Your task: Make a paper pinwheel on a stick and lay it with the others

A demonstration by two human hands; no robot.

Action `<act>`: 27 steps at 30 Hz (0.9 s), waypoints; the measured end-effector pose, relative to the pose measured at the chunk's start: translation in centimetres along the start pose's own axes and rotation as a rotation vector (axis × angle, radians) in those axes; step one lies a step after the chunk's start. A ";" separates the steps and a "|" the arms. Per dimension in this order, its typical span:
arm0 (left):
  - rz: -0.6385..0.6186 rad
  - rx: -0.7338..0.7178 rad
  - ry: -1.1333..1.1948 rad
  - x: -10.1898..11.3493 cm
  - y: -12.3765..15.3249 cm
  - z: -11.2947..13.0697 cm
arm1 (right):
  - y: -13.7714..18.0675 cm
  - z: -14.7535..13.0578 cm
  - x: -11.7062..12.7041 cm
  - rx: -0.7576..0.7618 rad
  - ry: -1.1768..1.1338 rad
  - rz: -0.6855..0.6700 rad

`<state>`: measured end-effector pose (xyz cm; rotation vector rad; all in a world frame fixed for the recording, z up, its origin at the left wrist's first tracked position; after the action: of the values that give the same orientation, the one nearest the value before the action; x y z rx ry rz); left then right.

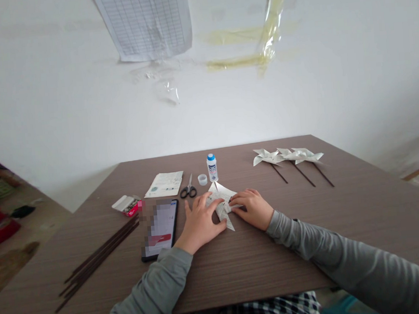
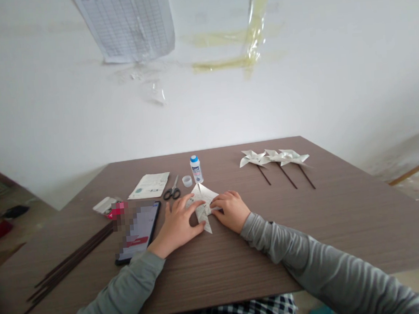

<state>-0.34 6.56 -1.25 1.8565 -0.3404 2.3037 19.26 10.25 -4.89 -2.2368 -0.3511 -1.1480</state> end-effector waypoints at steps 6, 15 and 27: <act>-0.010 -0.004 -0.005 -0.3 -0.1 -0.1 | 0.1 0.1 0.0 -0.011 0.010 0.008; -0.039 0.006 -0.011 -0.3 0.1 0.0 | 0.0 0.0 0.2 0.000 0.000 0.003; -0.024 0.019 -0.018 0.0 0.3 0.2 | -0.1 -0.3 0.8 -0.019 0.014 -0.013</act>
<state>-0.26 6.21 -1.27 1.8804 -0.2973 2.2844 19.54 10.12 -4.07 -2.2445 -0.3513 -1.1786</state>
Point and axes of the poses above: each hand's wrist, its own y-axis away from the middle knuckle, its own x-axis out of the back of the hand, z = x × y, the point moved 7 cm from there along -y, towards the middle knuckle, and after that the axes turned 6 degrees about -y, right-handed, at the moved point
